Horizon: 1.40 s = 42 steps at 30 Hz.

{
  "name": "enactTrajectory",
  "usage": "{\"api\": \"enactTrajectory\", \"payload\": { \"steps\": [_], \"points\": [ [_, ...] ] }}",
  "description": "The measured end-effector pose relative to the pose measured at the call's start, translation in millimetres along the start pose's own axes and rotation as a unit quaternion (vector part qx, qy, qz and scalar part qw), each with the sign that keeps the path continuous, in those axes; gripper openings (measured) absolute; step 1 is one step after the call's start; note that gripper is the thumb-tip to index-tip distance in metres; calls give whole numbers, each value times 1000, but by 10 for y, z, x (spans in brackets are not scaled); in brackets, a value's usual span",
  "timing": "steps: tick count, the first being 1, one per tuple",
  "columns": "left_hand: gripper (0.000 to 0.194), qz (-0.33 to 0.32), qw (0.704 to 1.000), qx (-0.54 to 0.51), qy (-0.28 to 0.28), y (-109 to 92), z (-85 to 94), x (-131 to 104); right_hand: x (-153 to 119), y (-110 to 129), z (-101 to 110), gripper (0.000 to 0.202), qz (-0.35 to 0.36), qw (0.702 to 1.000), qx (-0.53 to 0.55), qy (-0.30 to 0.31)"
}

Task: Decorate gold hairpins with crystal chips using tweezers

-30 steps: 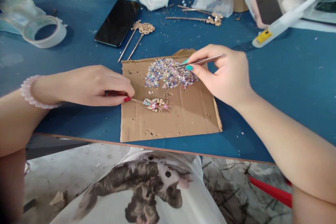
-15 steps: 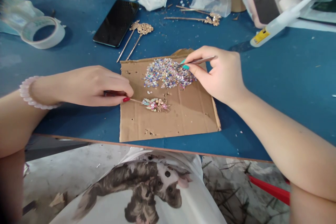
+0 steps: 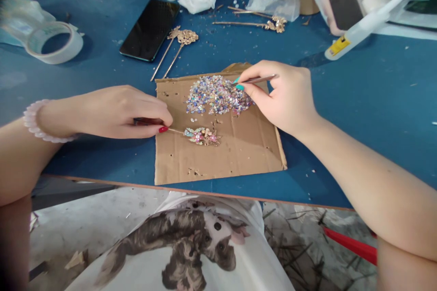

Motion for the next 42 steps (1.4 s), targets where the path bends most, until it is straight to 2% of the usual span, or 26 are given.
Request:
{"api": "enactTrajectory", "payload": {
  "steps": [9,13,16,20,24,30,35,42],
  "points": [
    [18,7,1000,0,3,-5,1,6,-1,11,13,7,-15,1000,-2,-4],
    [18,6,1000,1,6,-11,5,3,-16,57,60,6,-53,998,31,-14],
    [19,4,1000,1,6,-16,9,5,-45,165,98,5,-72,994,76,9],
    [18,4,1000,-5,8,-18,12,15,-86,343,114,16,-39,990,114,66],
    [19,8,1000,-9,13,-11,17,12,-112,422,91,15,5,984,159,84],
    [18,3,1000,-12,13,-10,27,8,-122,422,59,17,15,977,172,123],
    [18,3,1000,-20,14,-18,28,21,-95,395,95,15,-7,978,173,119],
    [18,1,1000,-22,8,-4,17,6,-21,266,170,12,42,976,161,139]
  ]
}}
Point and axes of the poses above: each hand's wrist, its own x-axis towards the middle knuckle, its own z-axis out of the back of the hand, y = z × x, the point moved 2 cm from there along x, towards the middle knuckle, and after that the axes turned 15 degrees about -y, right-handed, at the moved point
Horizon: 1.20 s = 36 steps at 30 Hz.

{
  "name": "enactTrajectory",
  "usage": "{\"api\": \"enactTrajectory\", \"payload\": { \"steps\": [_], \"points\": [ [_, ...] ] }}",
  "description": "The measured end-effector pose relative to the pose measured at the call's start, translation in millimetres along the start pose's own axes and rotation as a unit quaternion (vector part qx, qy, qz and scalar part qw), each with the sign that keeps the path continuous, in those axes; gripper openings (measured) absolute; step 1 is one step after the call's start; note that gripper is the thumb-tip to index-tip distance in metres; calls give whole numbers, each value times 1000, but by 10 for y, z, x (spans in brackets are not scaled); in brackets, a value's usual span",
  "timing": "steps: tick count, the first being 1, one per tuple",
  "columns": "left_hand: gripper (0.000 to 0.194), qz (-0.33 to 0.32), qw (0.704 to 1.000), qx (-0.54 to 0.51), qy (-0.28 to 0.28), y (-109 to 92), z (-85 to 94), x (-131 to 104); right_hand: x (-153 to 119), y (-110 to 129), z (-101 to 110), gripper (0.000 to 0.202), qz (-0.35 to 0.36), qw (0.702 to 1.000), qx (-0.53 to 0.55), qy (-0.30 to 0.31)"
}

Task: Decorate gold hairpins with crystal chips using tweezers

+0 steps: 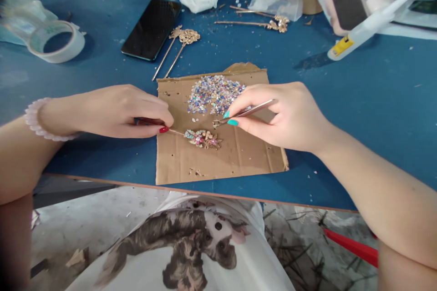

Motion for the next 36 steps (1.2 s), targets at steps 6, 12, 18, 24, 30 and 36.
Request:
{"api": "enactTrajectory", "payload": {
  "steps": [6,12,18,24,30,36],
  "points": [
    [18,-3,1000,4,3,4,-2,-7,14,10,13,12,27,999,2,37],
    [18,-1,1000,3,2,-4,3,-1,9,24,-6,12,29,999,0,28],
    [20,5,1000,5,7,-10,5,3,-5,25,-13,9,-42,999,4,26],
    [18,1,1000,2,5,-4,6,1,-16,47,-13,14,-14,999,17,29],
    [17,-3,1000,0,3,-14,9,3,-7,56,-23,11,-39,998,33,41],
    [18,2,1000,-6,1,-11,0,10,6,64,-37,12,-27,999,19,28]
  ]
}}
Point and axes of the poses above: each hand's wrist, its own x-axis towards the middle knuckle, its own z-axis out of the back of the hand, y = z × x, the point moved 2 cm from there along x, towards the middle knuckle, and after that the axes turned 15 degrees about -y, right-handed, at the moved point
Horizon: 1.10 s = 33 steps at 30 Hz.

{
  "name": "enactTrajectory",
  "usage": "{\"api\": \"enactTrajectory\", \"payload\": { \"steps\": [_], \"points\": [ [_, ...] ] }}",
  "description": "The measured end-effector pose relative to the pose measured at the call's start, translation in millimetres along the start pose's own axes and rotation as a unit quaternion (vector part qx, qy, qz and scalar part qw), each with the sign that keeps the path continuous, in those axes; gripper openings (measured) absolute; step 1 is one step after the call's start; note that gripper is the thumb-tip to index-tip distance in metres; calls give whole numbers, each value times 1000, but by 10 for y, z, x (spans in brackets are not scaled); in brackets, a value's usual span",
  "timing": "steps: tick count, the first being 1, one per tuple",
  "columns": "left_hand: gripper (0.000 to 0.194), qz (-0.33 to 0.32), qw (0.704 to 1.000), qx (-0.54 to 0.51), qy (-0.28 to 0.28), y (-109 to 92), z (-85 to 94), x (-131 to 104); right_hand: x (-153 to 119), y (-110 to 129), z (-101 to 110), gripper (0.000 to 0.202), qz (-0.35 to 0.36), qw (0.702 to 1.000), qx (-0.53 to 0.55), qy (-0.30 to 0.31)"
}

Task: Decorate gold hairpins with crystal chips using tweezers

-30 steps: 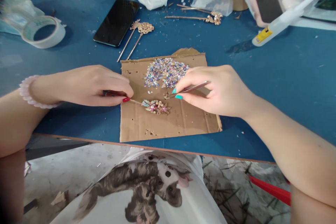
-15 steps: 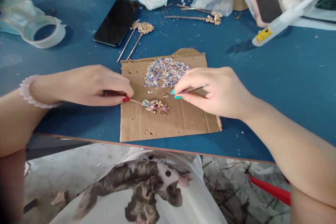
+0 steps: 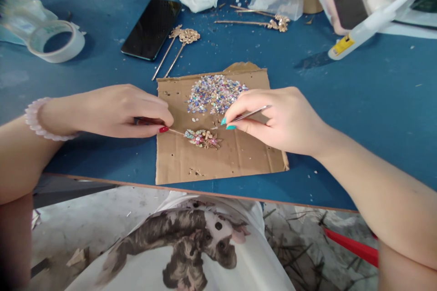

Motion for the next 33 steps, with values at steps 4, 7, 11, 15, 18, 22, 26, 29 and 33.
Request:
{"api": "enactTrajectory", "payload": {
  "steps": [4,7,11,15,18,22,26,29,33],
  "points": [
    [17,-4,1000,0,-5,8,-2,-4,-7,-18,-15,10,-16,1000,-6,9],
    [16,-13,1000,3,-9,13,-4,-10,-10,-38,-20,9,-31,999,-7,17],
    [15,-21,1000,5,-15,17,-6,-14,-4,-57,-2,7,-40,999,-16,2],
    [15,-26,999,3,-21,25,-7,-17,1,-61,17,5,-51,998,-27,4],
    [14,-35,999,5,-25,32,-12,-21,-3,-61,14,6,-56,998,-26,16],
    [14,-38,999,8,-27,37,-17,-22,-10,-72,5,5,-62,998,-21,22],
    [15,-37,999,6,-28,36,-17,-16,-14,-79,2,5,-57,998,-24,16],
    [15,-35,999,3,-27,38,-19,-13,-18,-76,-7,7,-53,998,-15,13],
    [15,-33,999,7,-24,41,-19,-18,-17,-72,-18,9,-62,998,-2,14]
  ]
}}
Point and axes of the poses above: each hand's wrist, its own x-axis towards the middle knuckle, its own z-axis out of the back of the hand, y = z × x, the point moved 2 cm from there along x, towards the middle knuckle, and after that the axes turned 15 degrees about -y, right-handed, at the moved point
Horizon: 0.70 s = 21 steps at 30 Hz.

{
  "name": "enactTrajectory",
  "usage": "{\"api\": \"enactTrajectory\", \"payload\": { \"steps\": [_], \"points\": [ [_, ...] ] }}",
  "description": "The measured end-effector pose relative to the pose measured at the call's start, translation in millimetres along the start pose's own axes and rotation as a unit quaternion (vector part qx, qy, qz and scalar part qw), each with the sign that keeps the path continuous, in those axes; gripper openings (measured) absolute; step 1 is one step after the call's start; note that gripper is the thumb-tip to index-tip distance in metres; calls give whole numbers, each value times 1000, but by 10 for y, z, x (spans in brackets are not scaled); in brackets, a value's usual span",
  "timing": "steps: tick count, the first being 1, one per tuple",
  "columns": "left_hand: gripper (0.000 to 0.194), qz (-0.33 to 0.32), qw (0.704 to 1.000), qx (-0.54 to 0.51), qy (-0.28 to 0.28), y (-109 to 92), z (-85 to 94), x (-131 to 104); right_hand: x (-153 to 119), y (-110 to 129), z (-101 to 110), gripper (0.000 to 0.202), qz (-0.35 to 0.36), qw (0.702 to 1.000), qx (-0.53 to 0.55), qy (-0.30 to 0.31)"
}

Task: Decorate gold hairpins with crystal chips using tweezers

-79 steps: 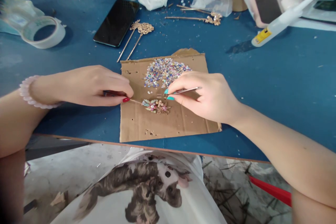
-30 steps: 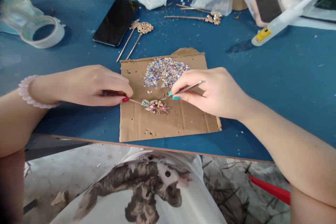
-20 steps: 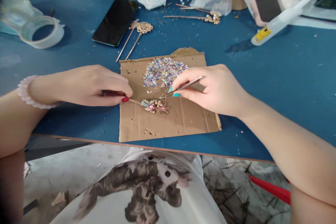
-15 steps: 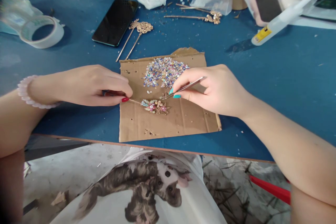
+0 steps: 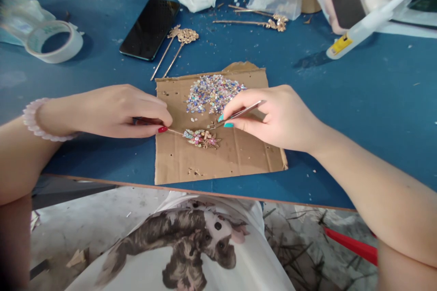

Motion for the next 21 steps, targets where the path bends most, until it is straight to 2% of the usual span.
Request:
{"api": "enactTrajectory", "payload": {
  "steps": [9,14,19,21],
  "points": [
    [18,1,1000,7,-1,-9,1,-3,-6,-6,-1,9,-13,1000,14,3],
    [23,-33,998,60,1,-34,6,-15,-2,-9,9,4,-32,999,15,14],
    [23,-77,991,103,-24,-79,39,-21,6,-39,11,4,-57,998,15,18],
    [23,-73,990,118,-17,-71,38,-25,12,-48,13,4,-56,998,23,12]
  ]
}}
Point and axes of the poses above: each hand's wrist, its own x-axis towards the middle knuckle, its own z-axis out of the back of the hand, y = z × x, the point moved 2 cm from there along x, towards the middle knuckle, and after that the axes turned 15 degrees about -y, right-handed, at the moved point
